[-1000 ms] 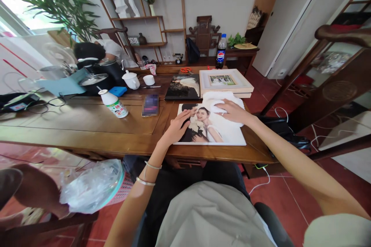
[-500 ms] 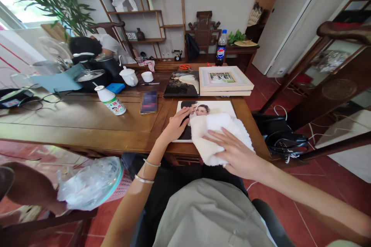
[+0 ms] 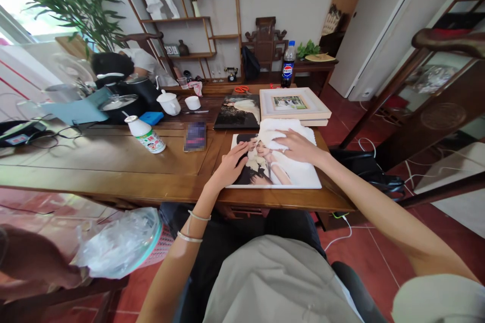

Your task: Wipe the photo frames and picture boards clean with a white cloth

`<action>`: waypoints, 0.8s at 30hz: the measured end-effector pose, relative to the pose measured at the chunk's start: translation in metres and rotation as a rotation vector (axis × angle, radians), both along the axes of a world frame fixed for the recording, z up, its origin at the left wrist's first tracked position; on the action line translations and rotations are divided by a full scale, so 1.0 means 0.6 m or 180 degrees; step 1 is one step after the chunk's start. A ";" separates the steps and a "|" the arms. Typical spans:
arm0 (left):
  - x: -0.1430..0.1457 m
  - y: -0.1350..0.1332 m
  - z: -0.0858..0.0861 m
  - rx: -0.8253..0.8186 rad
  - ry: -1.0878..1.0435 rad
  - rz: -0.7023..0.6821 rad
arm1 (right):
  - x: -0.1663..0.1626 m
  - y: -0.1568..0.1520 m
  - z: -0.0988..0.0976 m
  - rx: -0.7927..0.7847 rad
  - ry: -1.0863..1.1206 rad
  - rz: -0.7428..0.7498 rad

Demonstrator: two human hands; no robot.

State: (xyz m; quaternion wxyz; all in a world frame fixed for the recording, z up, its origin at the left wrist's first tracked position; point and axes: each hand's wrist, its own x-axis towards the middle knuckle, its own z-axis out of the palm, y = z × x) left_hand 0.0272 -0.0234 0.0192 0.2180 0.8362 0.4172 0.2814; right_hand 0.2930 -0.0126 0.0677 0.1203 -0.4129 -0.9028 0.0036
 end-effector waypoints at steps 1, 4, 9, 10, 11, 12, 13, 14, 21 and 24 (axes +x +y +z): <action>0.000 0.000 -0.001 0.0002 0.0001 0.0000 | -0.004 0.003 0.000 -0.0015 -0.0038 -0.0072; 0.000 0.002 -0.005 0.0001 -0.0007 0.0008 | -0.022 -0.025 0.002 -0.0070 -0.0149 -0.0193; 0.000 0.006 -0.012 0.0013 -0.0064 0.0021 | -0.056 -0.148 0.004 -0.0247 -0.0348 0.0279; 0.000 0.006 -0.012 0.0029 -0.0071 0.0009 | -0.062 -0.173 0.003 -0.0293 -0.0357 0.0326; 0.000 0.006 -0.012 0.0050 -0.0076 -0.0012 | -0.068 -0.195 0.002 -0.0346 -0.0356 0.0337; 0.000 0.006 -0.012 0.0075 -0.0082 -0.0040 | -0.072 -0.213 0.001 -0.0401 -0.0349 0.0322; -0.001 0.006 -0.011 0.0093 -0.0087 -0.0069 | -0.076 -0.225 0.000 -0.0453 -0.0342 0.0294; -0.001 0.006 -0.011 0.0100 -0.0091 -0.0088 | -0.078 -0.231 0.000 -0.0493 -0.0330 0.0258; -0.002 0.011 -0.016 0.0023 -0.0134 -0.0037 | -0.086 -0.135 0.010 -0.0331 -0.0292 -0.0179; -0.002 0.012 -0.018 0.0015 -0.0157 -0.0017 | -0.092 -0.074 0.016 -0.0245 -0.0398 -0.0466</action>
